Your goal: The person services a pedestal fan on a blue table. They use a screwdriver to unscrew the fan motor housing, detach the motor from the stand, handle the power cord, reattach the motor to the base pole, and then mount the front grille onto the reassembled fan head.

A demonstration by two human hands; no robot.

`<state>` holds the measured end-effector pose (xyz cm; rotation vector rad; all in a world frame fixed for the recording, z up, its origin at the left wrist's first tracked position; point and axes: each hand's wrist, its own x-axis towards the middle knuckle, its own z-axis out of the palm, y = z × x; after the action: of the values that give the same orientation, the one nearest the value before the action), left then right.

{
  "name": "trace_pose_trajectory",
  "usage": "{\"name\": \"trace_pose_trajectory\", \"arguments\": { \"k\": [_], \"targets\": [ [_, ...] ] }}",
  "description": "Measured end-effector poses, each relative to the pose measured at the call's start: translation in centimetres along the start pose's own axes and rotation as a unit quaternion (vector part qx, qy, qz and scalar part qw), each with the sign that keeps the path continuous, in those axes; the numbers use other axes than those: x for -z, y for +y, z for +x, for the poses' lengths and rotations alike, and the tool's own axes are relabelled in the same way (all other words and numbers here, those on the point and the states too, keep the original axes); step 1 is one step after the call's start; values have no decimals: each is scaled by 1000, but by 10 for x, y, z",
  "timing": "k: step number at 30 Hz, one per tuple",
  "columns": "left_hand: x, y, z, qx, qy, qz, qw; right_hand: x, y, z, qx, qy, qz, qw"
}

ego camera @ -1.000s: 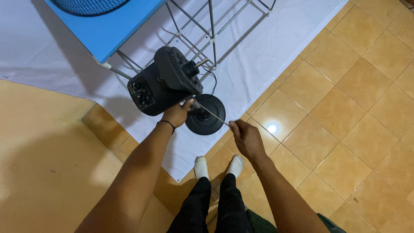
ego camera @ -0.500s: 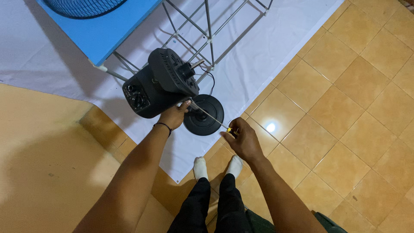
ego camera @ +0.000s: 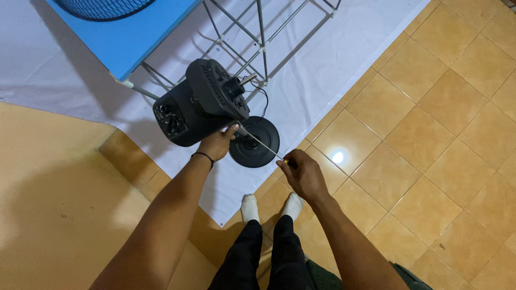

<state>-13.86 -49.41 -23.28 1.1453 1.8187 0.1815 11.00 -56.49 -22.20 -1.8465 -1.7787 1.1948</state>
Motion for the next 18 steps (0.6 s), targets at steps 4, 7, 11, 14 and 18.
{"name": "trace_pose_trajectory", "arguments": {
  "k": [4, 7, 11, 14, 18],
  "targets": [
    [-1, -1, -1, -51, 18, -56, 997, 0, 0, -1, 46, 26, -34, 998],
    [-2, 0, -3, -34, 13, -48, 998, 0, -2, -6, 135, 67, 4, 989],
    [-2, 2, -5, -31, 17, -32, 999, 1, -4, -8, 120, 52, -1, 991],
    [1, 2, -4, -20, 13, 20, 1000, 2, -9, -2, -18, -65, 125, 990],
    [7, 5, -4, 1, -8, 55, 998, 9, -15, 4, -65, -96, 132, 984]
  ]
}}
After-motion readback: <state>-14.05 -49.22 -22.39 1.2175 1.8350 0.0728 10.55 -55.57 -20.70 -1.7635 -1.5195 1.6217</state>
